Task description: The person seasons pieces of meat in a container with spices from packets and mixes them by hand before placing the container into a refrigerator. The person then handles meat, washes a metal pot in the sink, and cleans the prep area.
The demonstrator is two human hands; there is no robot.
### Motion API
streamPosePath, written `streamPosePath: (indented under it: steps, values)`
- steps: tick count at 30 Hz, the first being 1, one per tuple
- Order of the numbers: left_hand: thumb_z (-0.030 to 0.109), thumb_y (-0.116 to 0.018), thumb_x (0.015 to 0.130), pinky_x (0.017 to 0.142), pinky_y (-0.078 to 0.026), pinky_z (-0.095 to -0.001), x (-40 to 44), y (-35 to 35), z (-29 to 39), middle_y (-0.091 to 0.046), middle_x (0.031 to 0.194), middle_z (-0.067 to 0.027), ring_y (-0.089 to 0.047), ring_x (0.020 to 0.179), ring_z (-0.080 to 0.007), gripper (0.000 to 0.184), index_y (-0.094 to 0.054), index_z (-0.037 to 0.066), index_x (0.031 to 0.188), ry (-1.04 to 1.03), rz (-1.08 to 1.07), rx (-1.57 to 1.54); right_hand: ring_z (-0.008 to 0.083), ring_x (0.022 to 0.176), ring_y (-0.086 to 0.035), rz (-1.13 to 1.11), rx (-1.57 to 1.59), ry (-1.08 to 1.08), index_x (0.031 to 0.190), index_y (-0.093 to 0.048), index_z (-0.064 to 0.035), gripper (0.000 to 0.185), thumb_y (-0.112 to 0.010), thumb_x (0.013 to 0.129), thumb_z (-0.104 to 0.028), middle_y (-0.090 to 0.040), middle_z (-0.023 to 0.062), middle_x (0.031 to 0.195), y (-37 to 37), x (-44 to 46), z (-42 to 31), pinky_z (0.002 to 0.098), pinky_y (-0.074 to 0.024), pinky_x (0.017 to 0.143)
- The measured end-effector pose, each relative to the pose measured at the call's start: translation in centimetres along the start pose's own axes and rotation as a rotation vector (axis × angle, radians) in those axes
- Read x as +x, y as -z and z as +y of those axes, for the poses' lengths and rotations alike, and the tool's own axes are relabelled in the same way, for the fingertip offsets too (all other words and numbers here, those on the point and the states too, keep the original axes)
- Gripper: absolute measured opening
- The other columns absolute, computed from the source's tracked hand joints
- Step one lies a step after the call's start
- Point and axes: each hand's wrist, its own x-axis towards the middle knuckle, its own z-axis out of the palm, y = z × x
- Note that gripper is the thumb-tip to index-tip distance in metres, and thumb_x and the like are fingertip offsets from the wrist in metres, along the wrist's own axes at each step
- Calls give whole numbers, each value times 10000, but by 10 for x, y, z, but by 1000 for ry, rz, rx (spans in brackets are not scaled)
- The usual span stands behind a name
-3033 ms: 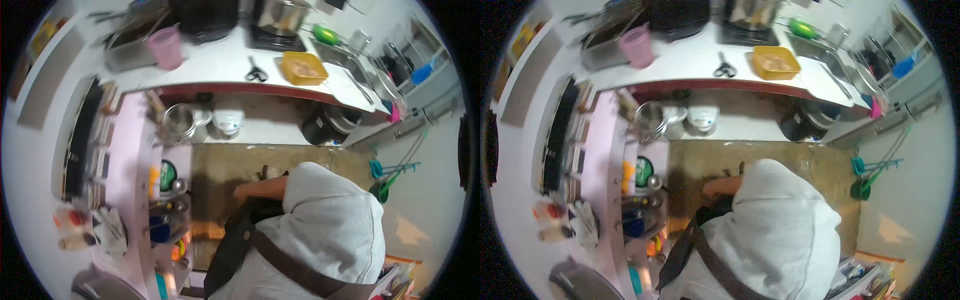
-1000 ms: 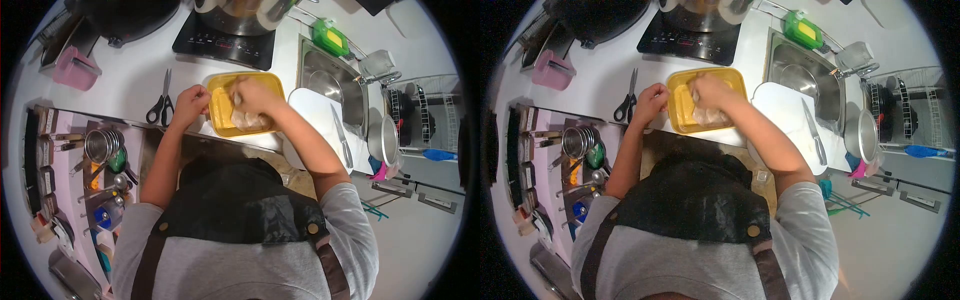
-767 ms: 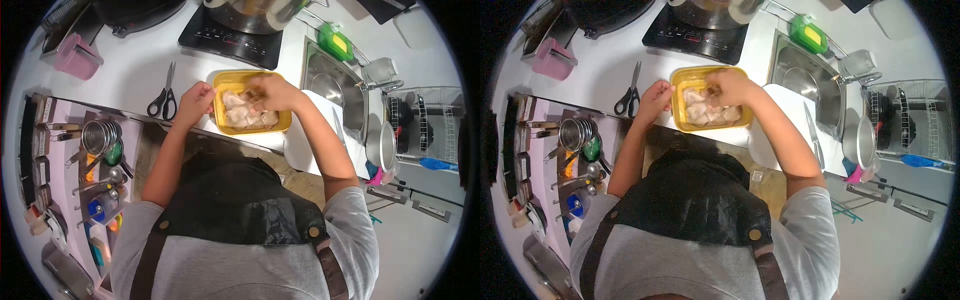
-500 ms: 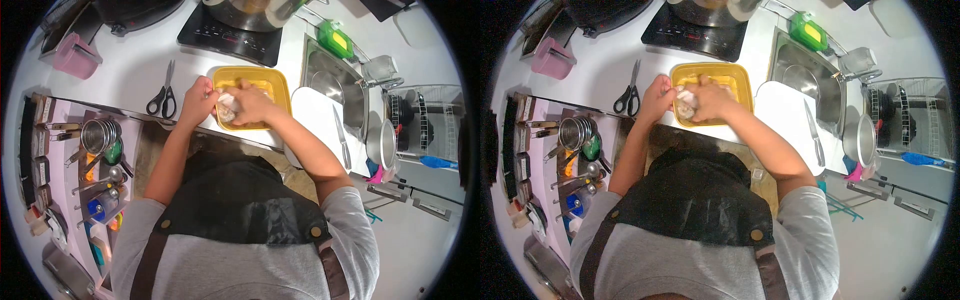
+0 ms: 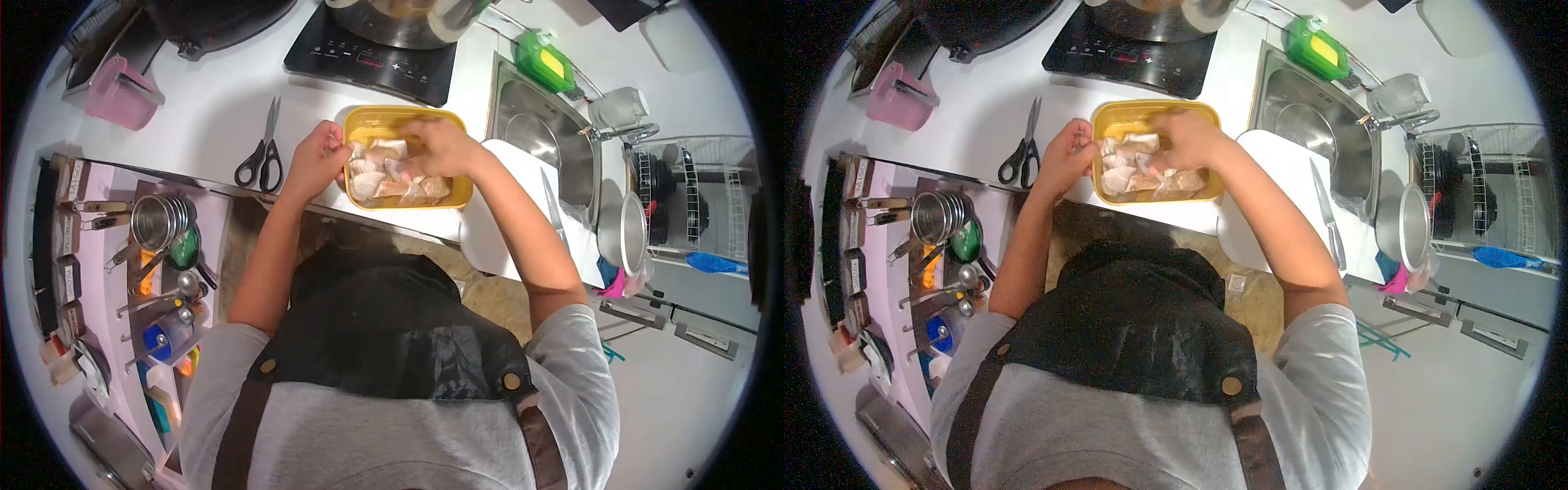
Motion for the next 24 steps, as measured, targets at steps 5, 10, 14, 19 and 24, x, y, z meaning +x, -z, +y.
streamPosePath:
  steps: [5, 10, 14, 19, 24]
  values:
    - [89, -580, 779, 422, -396, -207, 4, -4, -4, -549, 656, -23, -506, 463, -69, 151, -478, 51, 883, 9, 25, -34, 386, 1080, -415, 37, -82, -75, 1170, -527, -177, 730, -790, 508, -337, -495, 192, 1062, -52, 6, -11, 443, -326, 944]
    - [81, -575, 771, 432, -401, -198, 6, 2, -8, -548, 664, -23, -510, 497, -62, 154, -485, 43, 889, 27, -28, -67, 349, 946, -543, -59, 81, 74, 1050, -598, -101, 553, -748, 529, -211, -565, 198, 988, -40, 8, -23, 390, -429, 847]
    - [73, -573, 771, 436, -406, -199, 5, 1, -8, -547, 672, -27, -512, 518, -59, 151, -489, 35, 890, 47, -19, -96, 322, 880, -567, -121, -62, -10, 979, -627, -78, 474, -770, 544, -198, -606, 150, 885, -9, 11, -22, 386, -448, 783]
    - [74, -577, 772, 439, -413, -198, 6, 1, -5, -541, 674, -25, -510, 522, -61, 144, -491, 30, 879, 38, -20, -68, 334, 970, -526, -2, -150, 206, 1014, -588, -32, 561, -771, 541, -273, -528, 152, 1060, -19, 27, -35, 393, -439, 805]
    - [86, -584, 776, 433, -406, -198, 10, 2, -5, -525, 659, -20, -497, 489, -68, 127, -490, 33, 844, 14, 1, -12, 329, 946, -540, 108, -251, 260, 973, -588, -26, 375, -655, 646, -197, -511, 132, 1073, -56, 11, -49, 406, -454, 790]
